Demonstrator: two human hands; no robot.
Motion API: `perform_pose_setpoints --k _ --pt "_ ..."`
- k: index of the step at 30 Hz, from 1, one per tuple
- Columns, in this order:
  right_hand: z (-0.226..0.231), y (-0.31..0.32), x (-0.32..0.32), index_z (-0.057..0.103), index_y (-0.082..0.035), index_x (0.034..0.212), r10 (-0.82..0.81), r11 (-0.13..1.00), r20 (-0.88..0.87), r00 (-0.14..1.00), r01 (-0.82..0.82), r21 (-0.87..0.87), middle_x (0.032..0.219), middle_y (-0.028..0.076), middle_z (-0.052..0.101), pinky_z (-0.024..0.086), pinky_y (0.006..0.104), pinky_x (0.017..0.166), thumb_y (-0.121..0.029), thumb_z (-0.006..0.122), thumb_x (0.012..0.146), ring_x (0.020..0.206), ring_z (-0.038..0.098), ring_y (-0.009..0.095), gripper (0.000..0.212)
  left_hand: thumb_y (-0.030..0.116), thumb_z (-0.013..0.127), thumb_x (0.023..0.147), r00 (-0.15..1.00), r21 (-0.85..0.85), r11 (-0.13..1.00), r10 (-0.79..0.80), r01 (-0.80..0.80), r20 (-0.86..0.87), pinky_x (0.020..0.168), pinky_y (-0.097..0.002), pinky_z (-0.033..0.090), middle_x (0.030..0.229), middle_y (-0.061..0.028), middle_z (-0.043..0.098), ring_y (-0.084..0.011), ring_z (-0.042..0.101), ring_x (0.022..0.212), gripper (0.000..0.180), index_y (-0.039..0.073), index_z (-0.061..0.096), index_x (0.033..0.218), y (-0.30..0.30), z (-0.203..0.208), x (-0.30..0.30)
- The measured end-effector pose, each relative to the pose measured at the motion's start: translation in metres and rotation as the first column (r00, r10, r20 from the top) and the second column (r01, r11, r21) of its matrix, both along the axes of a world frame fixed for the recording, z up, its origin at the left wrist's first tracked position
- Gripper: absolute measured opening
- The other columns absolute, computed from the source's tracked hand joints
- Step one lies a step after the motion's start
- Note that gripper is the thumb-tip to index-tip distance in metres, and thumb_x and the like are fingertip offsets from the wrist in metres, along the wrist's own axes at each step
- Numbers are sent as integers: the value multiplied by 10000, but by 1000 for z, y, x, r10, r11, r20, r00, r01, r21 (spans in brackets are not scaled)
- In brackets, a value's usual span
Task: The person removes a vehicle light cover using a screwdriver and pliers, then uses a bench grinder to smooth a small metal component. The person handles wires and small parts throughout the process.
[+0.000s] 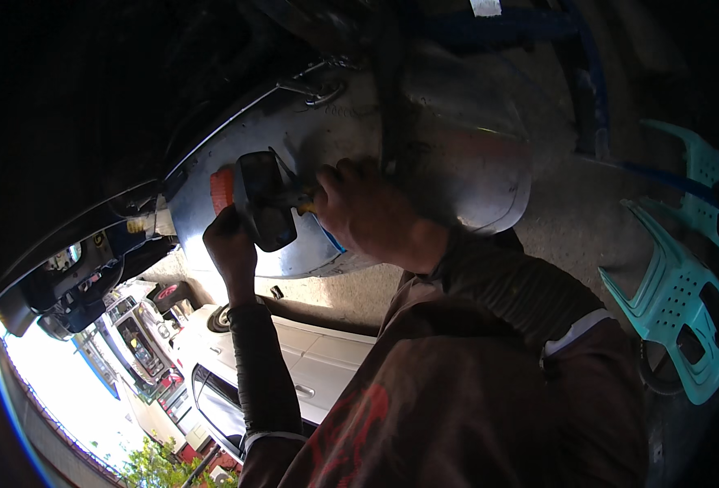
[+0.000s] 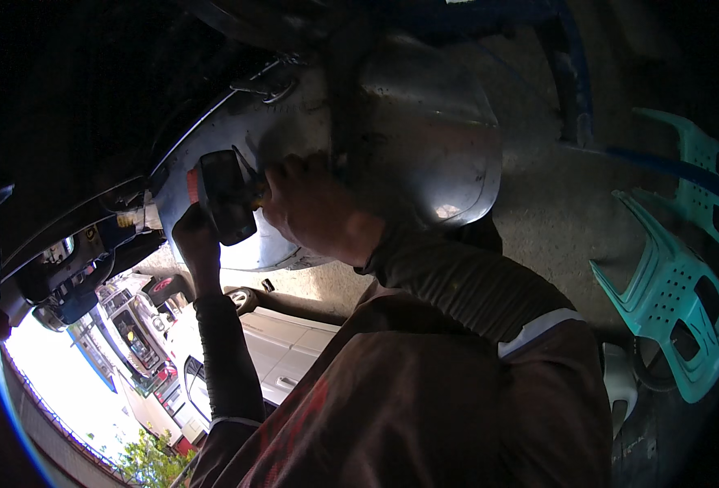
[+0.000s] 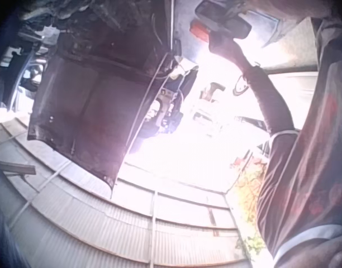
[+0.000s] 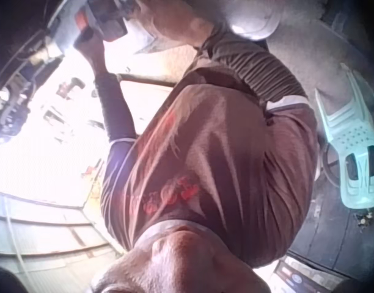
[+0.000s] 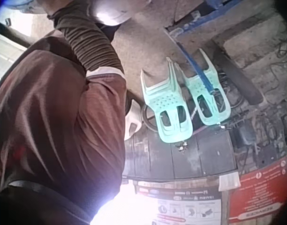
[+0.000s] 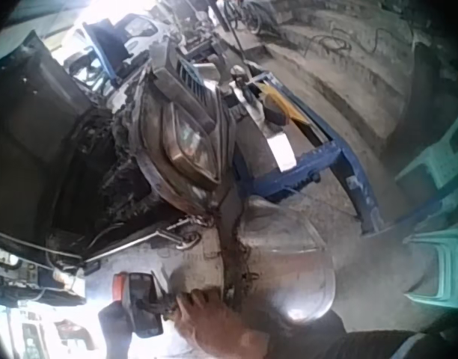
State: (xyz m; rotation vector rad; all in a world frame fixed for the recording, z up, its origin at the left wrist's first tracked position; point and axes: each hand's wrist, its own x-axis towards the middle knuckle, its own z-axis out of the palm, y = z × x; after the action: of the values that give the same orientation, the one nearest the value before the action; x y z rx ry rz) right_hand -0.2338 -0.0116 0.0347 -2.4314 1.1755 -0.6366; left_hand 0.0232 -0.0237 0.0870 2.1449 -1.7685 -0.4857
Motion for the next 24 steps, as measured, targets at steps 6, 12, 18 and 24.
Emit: perform_pose_setpoints --k 6,12,18,24 --pt "3 -6 -8 664 23 1022 41 993 6 999 -41 109 1116 156 572 548 378 898 -166 694 816 1046 600 281 281 5 568 899 996 28 999 48 -46 -78 718 -252 477 881 -80 733 -84 610 763 309 -48 677 1183 0 -3 4" --pt "5 -12 -13 661 30 1056 58 986 34 998 -63 153 1158 153 572 571 403 893 -178 702 834 1082 601 294 306 73 591 956 979 91 987 145 -133 -143 773 -279 522 990 -135 719 -133 659 854 338 -47 642 1269 1 9 -12" --pt "1 -21 -18 658 31 1055 116 970 78 990 -130 205 1161 163 587 584 403 859 -155 687 838 1038 625 293 287 261 671 957 877 56 973 225 -222 -426 821 -346 594 1168 -165 664 -203 663 1043 515 -37 556 1361 11 34 -43" --pt "8 -34 -22 644 29 1076 198 955 33 980 -201 220 1178 185 590 583 399 846 -117 671 831 1032 644 300 286 176 762 830 973 63 984 173 -165 -155 849 -391 583 1199 -222 643 -281 680 1069 712 -24 456 1441 17 19 -60"
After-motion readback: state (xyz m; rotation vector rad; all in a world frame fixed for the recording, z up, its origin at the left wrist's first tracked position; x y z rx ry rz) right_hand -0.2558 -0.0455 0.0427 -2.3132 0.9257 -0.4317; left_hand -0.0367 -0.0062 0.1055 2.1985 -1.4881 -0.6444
